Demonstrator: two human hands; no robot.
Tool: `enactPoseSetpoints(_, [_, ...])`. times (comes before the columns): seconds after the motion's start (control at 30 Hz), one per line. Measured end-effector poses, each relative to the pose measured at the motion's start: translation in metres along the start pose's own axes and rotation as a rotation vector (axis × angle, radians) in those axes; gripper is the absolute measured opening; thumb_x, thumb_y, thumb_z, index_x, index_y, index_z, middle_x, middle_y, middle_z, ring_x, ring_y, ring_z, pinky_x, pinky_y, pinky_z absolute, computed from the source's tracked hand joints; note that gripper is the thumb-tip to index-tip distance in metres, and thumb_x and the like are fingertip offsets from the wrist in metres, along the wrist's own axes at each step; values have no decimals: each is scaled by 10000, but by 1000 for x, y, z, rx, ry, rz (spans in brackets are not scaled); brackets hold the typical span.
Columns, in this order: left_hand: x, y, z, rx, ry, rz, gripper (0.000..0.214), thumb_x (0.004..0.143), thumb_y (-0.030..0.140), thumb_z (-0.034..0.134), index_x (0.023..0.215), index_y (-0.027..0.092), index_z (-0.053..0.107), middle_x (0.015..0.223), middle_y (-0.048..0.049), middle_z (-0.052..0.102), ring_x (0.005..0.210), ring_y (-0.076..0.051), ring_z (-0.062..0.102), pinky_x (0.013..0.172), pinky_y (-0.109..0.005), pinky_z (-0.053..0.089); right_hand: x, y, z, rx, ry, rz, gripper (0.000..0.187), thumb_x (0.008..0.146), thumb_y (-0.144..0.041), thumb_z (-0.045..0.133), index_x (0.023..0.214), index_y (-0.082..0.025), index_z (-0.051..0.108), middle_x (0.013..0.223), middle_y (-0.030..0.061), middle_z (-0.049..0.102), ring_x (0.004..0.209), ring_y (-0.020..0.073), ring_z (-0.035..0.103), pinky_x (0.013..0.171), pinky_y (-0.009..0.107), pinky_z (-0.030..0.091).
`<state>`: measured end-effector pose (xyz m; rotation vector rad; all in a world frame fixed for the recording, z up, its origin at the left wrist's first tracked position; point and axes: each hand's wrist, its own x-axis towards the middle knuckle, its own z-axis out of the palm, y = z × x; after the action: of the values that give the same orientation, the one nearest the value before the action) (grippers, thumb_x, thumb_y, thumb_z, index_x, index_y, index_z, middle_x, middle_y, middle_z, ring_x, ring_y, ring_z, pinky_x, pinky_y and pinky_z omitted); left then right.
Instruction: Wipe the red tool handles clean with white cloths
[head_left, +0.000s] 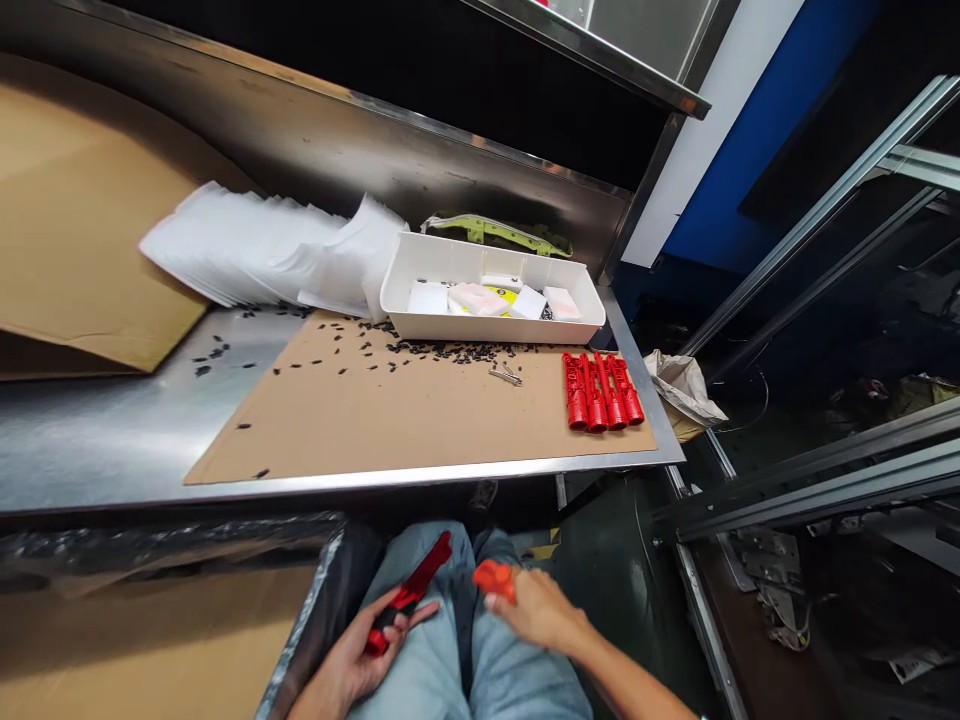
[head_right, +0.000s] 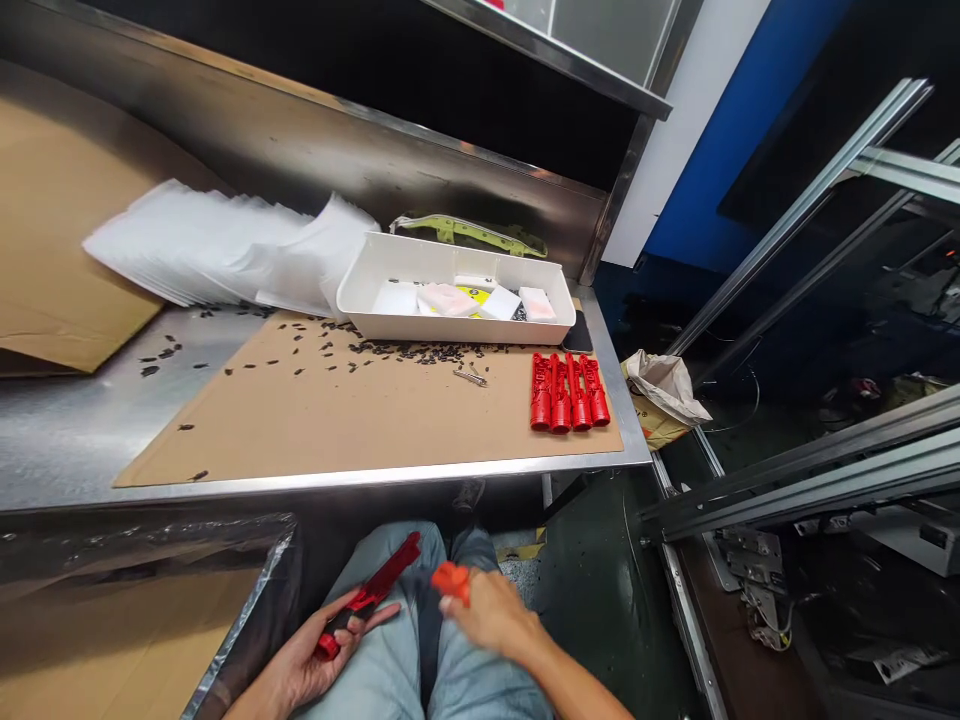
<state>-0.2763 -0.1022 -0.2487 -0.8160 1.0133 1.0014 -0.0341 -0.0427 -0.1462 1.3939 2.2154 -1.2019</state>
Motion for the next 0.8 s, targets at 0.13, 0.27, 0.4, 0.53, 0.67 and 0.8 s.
enactPoseSetpoints(0.13, [0,0,0,-17,13,-41,177,963,258,560,1089,135,572,787,15,600,422,-34,449,320,-117,374,3,0,0,-19,-12,-20,529,872,-588,466,1189,-197,629,1099,148,709,1045,348,664,822,402,506])
enactPoseSetpoints(0.27, [-1,0,0,-37,22,-26,160,973,249,538,1083,137,568,775,19,595,419,-34,452,314,-110,367,12,0,5,-52,32,6,479,910,-488,425,1181,-147,624,1085,183,707,1010,357,677,795,409,505])
enactPoseSetpoints(0.4, [1,0,-1,-28,24,-22,165,970,258,546,1076,133,571,784,16,598,417,-31,447,310,-108,361,19,2,6,-79,10,-5,467,911,-482,437,1156,-140,640,946,150,735,929,329,704,747,368,511])
enactPoseSetpoints(0.53, [2,-1,0,-3,39,1,146,974,246,533,1064,135,565,773,18,594,415,-31,448,311,-106,364,25,3,-2,-108,34,3,493,922,-519,412,1075,-128,671,1043,181,718,1013,350,679,795,394,502])
enactPoseSetpoints(0.67, [1,-2,1,56,38,38,161,964,263,557,1061,136,574,781,17,595,436,-40,462,326,-120,373,26,-3,-7,-111,33,-10,488,926,-523,416,1028,-128,683,1037,191,718,1021,346,674,813,406,500])
enactPoseSetpoints(0.8, [-1,-5,1,148,49,105,155,961,268,562,1040,137,584,785,17,596,447,-46,459,349,-141,388,18,1,-12,-76,18,-2,458,874,-550,502,961,-141,689,1006,185,725,984,361,679,785,409,504])
